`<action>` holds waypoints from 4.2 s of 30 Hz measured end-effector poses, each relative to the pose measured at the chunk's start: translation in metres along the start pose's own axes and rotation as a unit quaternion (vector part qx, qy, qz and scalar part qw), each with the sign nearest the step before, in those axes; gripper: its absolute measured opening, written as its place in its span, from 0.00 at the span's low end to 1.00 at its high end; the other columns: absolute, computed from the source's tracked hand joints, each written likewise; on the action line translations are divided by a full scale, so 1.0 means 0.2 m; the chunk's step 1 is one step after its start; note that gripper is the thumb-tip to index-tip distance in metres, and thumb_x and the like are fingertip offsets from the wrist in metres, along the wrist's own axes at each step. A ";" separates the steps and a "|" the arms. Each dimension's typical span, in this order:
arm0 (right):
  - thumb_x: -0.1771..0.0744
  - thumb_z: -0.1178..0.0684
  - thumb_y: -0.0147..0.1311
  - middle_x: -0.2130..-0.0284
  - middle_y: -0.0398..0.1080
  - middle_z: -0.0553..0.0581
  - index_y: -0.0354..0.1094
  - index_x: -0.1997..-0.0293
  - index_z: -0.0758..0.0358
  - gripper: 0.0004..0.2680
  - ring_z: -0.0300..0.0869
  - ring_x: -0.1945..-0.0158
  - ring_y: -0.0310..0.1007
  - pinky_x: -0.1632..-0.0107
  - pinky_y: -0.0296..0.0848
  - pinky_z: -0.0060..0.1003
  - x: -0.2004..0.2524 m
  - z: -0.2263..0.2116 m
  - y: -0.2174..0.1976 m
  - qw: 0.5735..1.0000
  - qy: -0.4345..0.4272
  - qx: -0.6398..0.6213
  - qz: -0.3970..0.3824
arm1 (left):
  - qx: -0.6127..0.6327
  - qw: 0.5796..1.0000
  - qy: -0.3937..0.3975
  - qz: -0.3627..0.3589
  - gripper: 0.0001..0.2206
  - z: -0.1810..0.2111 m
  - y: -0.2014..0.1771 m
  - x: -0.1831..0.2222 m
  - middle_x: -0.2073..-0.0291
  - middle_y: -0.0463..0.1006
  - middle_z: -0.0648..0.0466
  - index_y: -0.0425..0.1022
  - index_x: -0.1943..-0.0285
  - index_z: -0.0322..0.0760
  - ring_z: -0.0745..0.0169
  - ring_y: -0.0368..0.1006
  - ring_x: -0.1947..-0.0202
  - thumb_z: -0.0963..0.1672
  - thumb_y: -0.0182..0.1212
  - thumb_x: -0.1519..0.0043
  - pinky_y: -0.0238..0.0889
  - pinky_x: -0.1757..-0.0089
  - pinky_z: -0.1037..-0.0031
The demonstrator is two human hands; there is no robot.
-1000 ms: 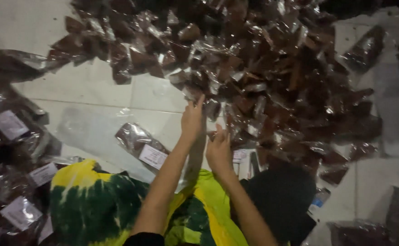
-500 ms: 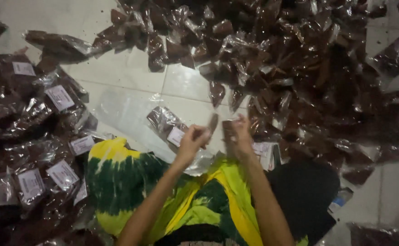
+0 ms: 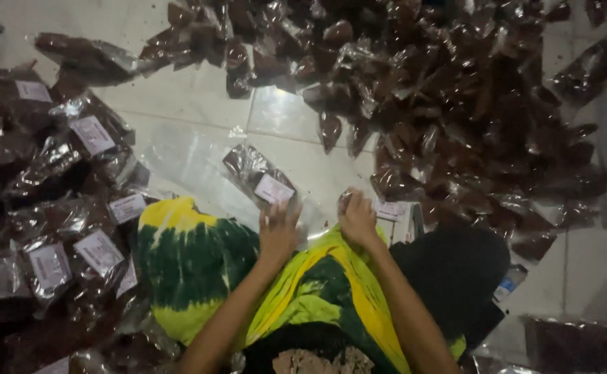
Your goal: Applying labels to small individual bags of bread and then placing the labeled bags into a larger plastic bag for bulk packaging.
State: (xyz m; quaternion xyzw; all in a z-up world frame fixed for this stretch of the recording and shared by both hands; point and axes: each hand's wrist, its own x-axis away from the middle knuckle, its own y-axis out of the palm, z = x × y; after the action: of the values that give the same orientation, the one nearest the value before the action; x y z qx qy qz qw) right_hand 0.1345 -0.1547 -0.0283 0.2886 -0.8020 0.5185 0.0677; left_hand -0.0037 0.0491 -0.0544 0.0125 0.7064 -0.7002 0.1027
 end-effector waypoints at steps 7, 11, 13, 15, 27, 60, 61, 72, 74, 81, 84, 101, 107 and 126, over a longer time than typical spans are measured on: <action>0.38 0.51 0.56 0.53 0.76 0.69 0.65 0.33 0.52 0.23 0.65 0.48 0.74 0.47 0.72 0.57 0.32 -0.46 -0.13 0.954 -0.151 -0.216 -0.144 | 0.243 0.968 -0.022 0.049 0.07 0.01 -0.37 -0.01 0.61 0.69 0.56 0.69 0.51 0.43 0.55 0.69 0.57 0.45 0.45 0.28 0.64 0.53 0.66; 0.37 0.55 0.60 0.57 0.72 0.60 0.71 0.46 0.53 0.14 0.53 0.58 0.70 0.58 0.68 0.46 0.17 -0.28 0.09 0.914 0.061 -0.396 -0.063 | 0.341 0.940 -0.023 -0.019 0.07 0.02 -0.40 -0.03 0.63 0.71 0.53 0.69 0.52 0.41 0.53 0.73 0.59 0.46 0.47 0.29 0.66 0.54 0.64; 0.36 0.59 0.60 0.43 0.70 0.61 0.66 0.36 0.51 0.20 0.55 0.39 0.70 0.37 0.68 0.47 0.22 -0.31 0.06 0.970 -0.060 -0.235 -0.008 | 0.397 0.913 -0.067 -0.066 0.08 0.08 -0.37 -0.05 0.62 0.72 0.54 0.69 0.51 0.41 0.53 0.74 0.58 0.47 0.48 0.28 0.67 0.54 0.65; 0.30 0.48 0.46 0.36 0.65 0.64 0.59 0.28 0.51 0.19 0.59 0.34 0.63 0.34 0.65 0.53 0.24 -0.40 0.04 0.923 0.035 -0.384 0.002 | 0.345 0.938 -0.026 -0.027 0.06 0.17 -0.31 -0.09 0.61 0.72 0.53 0.69 0.51 0.38 0.50 0.74 0.57 0.45 0.49 0.29 0.68 0.54 0.63; 0.36 0.63 0.57 0.53 0.78 0.66 0.74 0.43 0.70 0.15 0.47 0.55 0.79 0.53 0.78 0.37 0.31 -0.27 -0.10 0.749 0.140 -0.636 -0.124 | 0.389 0.910 0.030 -0.141 0.11 0.39 -0.49 -0.04 0.58 0.76 0.38 0.71 0.47 0.33 0.35 0.74 0.52 0.46 0.50 0.29 0.66 0.49 0.55; 0.31 0.47 0.51 0.49 0.74 0.69 0.74 0.46 0.63 0.13 0.63 0.41 0.71 0.42 0.72 0.56 0.16 -0.47 -0.01 0.957 0.096 -0.274 -0.012 | 0.167 0.976 -0.108 -0.088 0.25 -0.12 -0.46 -0.31 0.24 0.50 0.51 0.61 0.26 0.67 0.35 0.42 0.25 0.53 0.56 0.35 0.51 0.41 0.36; 0.31 0.47 0.51 0.49 0.74 0.69 0.74 0.46 0.63 0.13 0.63 0.41 0.71 0.42 0.72 0.56 0.18 -0.50 -0.04 0.957 0.093 -0.273 -0.013 | 0.166 0.976 -0.110 -0.087 0.25 -0.10 -0.44 -0.30 0.24 0.50 0.51 0.61 0.26 0.67 0.35 0.42 0.25 0.53 0.56 0.35 0.51 0.41 0.36; 0.31 0.31 0.32 0.43 0.74 0.50 0.74 0.40 0.45 0.23 0.51 0.35 0.67 0.33 0.57 0.39 0.17 -0.48 -0.11 0.801 0.333 -0.487 0.107 | 0.230 0.962 0.118 -0.092 0.30 0.22 -0.38 -0.02 0.29 0.65 0.50 0.64 0.27 0.44 0.45 0.57 0.29 0.56 0.53 0.37 0.65 0.47 0.49; 0.29 0.39 0.32 0.44 0.74 0.55 0.71 0.40 0.54 0.20 0.47 0.41 0.71 0.39 0.64 0.37 0.29 -0.47 -0.22 0.778 0.239 -0.568 0.122 | 0.282 0.952 0.108 -0.055 0.28 0.19 -0.32 -0.09 0.40 0.74 0.52 0.69 0.33 0.48 0.49 0.68 0.40 0.57 0.58 0.40 0.67 0.49 0.54; 0.30 0.50 0.47 0.80 0.76 0.56 0.78 0.65 0.62 0.12 0.52 0.77 0.76 0.72 0.75 0.39 0.71 -0.50 -0.66 0.923 -0.314 -0.149 0.166 | 0.478 0.854 0.205 -0.021 0.39 0.07 -0.91 -0.44 0.52 0.82 0.44 0.75 0.39 0.39 0.39 0.77 0.49 0.56 0.78 0.60 0.69 0.47 0.54; 0.31 0.43 0.50 0.86 0.60 0.41 0.73 0.64 0.64 0.14 0.32 0.82 0.61 0.75 0.65 0.23 0.50 0.05 -0.80 0.922 -0.352 0.003 0.161 | 0.539 0.829 0.148 0.017 0.23 0.18 -0.86 -0.39 0.60 0.84 0.59 0.81 0.51 0.49 0.53 0.80 0.55 0.54 0.77 0.53 0.73 0.51 0.65; 0.41 0.57 0.67 0.61 0.75 0.65 0.61 0.48 0.64 0.20 0.55 0.57 0.77 0.57 0.77 0.47 0.86 -0.21 -1.12 0.961 -0.126 -0.203 0.137 | 0.655 0.748 0.084 -0.061 0.23 0.31 -0.61 -0.27 0.52 0.84 0.57 0.83 0.48 0.54 0.52 0.79 0.49 0.52 0.80 0.54 0.72 0.47 0.61; 0.39 0.53 0.60 0.66 0.69 0.52 0.72 0.50 0.42 0.14 0.50 0.63 0.73 0.59 0.75 0.45 0.90 -0.11 -1.07 0.954 -0.227 0.173 0.094 | 0.607 0.788 0.102 -0.009 0.19 0.35 -0.65 -0.22 0.54 0.84 0.58 0.83 0.50 0.53 0.55 0.80 0.55 0.53 0.75 0.50 0.72 0.51 0.64; 0.42 0.62 0.68 0.72 0.80 0.61 0.79 0.71 0.64 0.03 0.46 0.69 0.77 0.65 0.75 0.41 0.85 -0.51 -1.10 0.888 -0.311 -0.338 -0.009 | 0.678 0.726 0.111 0.011 0.16 0.28 -1.18 -0.23 0.69 0.73 0.62 0.72 0.68 0.47 0.58 0.73 0.64 0.52 0.77 0.50 0.68 0.59 0.68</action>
State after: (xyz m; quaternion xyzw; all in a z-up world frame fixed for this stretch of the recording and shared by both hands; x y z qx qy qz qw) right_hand 0.0917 -0.1969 0.2615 0.4019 -0.9061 0.0992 -0.0868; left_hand 0.0106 -0.0044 0.1855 0.1646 0.0492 -0.9851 -0.0045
